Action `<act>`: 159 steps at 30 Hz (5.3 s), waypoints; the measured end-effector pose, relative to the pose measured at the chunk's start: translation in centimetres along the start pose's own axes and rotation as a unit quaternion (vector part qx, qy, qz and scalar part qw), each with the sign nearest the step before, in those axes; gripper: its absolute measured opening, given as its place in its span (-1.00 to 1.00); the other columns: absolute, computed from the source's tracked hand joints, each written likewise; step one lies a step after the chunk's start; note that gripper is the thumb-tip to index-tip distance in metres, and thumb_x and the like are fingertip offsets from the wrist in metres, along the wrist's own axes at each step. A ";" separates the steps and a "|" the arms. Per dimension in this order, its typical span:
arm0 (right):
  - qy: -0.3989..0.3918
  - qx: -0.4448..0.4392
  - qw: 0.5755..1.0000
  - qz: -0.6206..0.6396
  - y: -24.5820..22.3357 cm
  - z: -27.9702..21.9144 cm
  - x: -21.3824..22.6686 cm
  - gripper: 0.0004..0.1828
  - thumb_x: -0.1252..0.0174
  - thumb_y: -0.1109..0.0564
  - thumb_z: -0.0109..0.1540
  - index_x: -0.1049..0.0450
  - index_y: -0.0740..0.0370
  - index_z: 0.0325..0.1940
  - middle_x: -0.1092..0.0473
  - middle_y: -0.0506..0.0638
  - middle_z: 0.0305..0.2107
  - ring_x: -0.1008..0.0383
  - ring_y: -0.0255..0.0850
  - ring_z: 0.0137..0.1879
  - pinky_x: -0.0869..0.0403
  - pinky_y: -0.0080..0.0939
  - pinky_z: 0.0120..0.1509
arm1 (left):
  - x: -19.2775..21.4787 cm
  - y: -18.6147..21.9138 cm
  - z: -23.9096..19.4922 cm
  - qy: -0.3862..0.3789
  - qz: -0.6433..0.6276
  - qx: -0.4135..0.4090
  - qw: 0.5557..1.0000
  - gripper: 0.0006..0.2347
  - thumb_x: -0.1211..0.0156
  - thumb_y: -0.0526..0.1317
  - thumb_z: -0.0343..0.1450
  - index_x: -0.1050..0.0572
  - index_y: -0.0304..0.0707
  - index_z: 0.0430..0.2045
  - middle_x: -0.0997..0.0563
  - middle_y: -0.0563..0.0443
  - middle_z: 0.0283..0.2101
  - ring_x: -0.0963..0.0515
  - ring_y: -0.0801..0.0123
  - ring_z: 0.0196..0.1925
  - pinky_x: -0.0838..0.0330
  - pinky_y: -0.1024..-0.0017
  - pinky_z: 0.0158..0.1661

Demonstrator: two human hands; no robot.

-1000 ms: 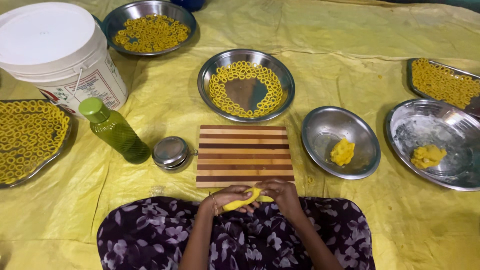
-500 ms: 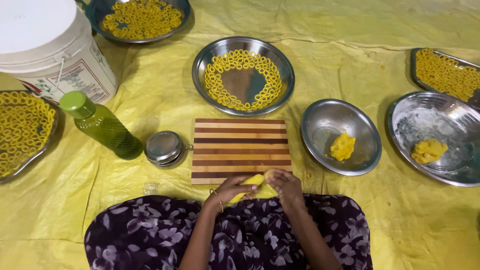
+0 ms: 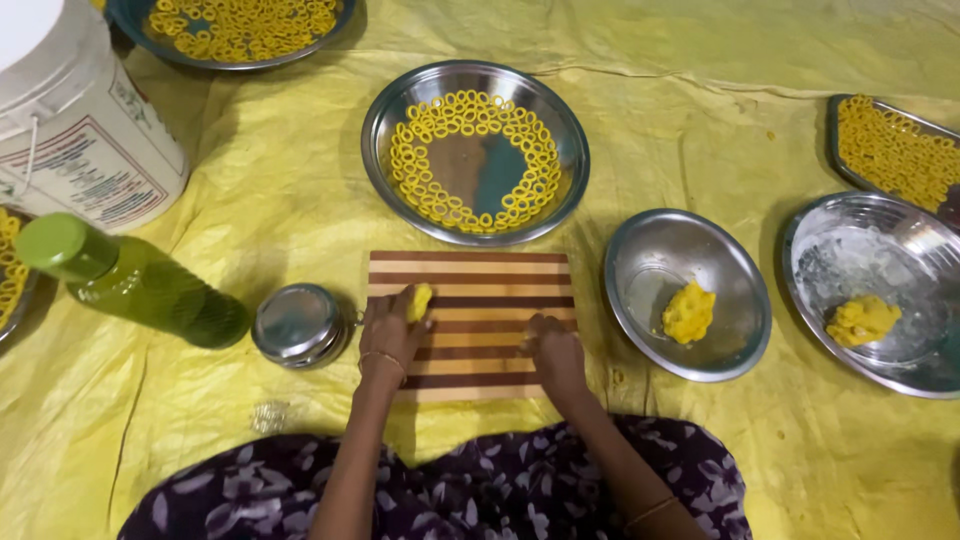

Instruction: The person rolls yellow dough into thin ropes on a wooden board, then shapes them into small rings and places them into a metal tray. The process is repeated continuously with additional dough pieces.

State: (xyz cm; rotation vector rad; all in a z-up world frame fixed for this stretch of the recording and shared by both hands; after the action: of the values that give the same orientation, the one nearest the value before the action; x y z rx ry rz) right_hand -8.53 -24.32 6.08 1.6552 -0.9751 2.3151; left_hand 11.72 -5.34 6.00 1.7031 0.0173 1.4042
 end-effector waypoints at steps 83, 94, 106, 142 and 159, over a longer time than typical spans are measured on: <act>0.041 -0.006 0.996 -0.077 4.7 9.0 -1.0 -0.28 0.35 -0.19 0.48 0.11 0.28 0.61 0.39 0.29 0.56 0.49 0.27 0.66 0.32 0.32 0.66 | -5.1 5.5 -1.6 -0.216 0.063 0.036 0.974 0.07 -0.56 -0.17 0.14 0.22 -0.31 0.43 0.12 -0.06 0.54 0.14 0.14 0.56 0.19 0.28 0.47; -0.062 0.070 0.986 -0.135 -3.3 5.8 -5.9 -0.21 0.27 -0.21 0.43 0.11 0.37 0.59 0.46 0.32 0.52 0.50 0.21 0.62 0.27 0.37 0.59 | -5.5 5.3 -1.3 -0.188 0.066 -0.002 0.980 0.05 -0.55 -0.17 0.16 0.22 -0.34 0.42 0.10 -0.14 0.53 0.14 0.09 0.57 0.19 0.23 0.46; -0.126 0.173 0.966 -0.146 -7.5 2.9 -7.8 -0.29 0.42 -0.16 0.44 0.16 0.22 0.61 0.40 0.32 0.53 0.54 0.16 0.63 0.32 0.35 0.60 | -5.4 4.9 -1.5 -0.135 0.097 -0.010 0.986 0.02 -0.52 -0.32 0.16 0.16 -0.26 0.47 0.02 -0.07 0.54 0.05 0.15 0.56 0.11 0.24 0.47; -0.079 0.123 0.971 -0.191 -5.4 5.5 -5.6 -0.33 0.30 -0.14 0.46 0.05 0.24 0.59 0.33 0.36 0.54 0.48 0.24 0.65 0.28 0.42 0.59 | -5.3 4.9 -1.6 -0.187 0.041 0.021 0.981 0.07 -0.55 -0.19 0.15 0.24 -0.25 0.43 0.07 -0.06 0.52 0.10 0.11 0.55 0.15 0.27 0.47; -0.131 0.138 0.969 -0.157 -7.2 4.3 -6.7 -0.28 0.39 -0.23 0.46 0.08 0.27 0.58 0.44 0.31 0.54 0.57 0.16 0.63 0.42 0.30 0.60 | -5.5 5.0 -1.4 -0.205 0.071 0.029 0.976 0.07 -0.56 -0.18 0.16 0.24 -0.28 0.43 0.09 -0.09 0.53 0.10 0.12 0.55 0.18 0.27 0.48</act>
State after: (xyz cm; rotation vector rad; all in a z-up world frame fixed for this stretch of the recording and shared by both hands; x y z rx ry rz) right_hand 0.81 -19.44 4.01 2.0885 -0.3916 2.1288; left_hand 6.16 -10.30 4.76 2.0482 -0.2998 1.1355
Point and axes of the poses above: each hand's wrist, its own z-axis towards the middle knuckle, its own x-axis out of the back of the hand, y = z × x, the point moved 7 cm from there along z, towards the middle knuckle
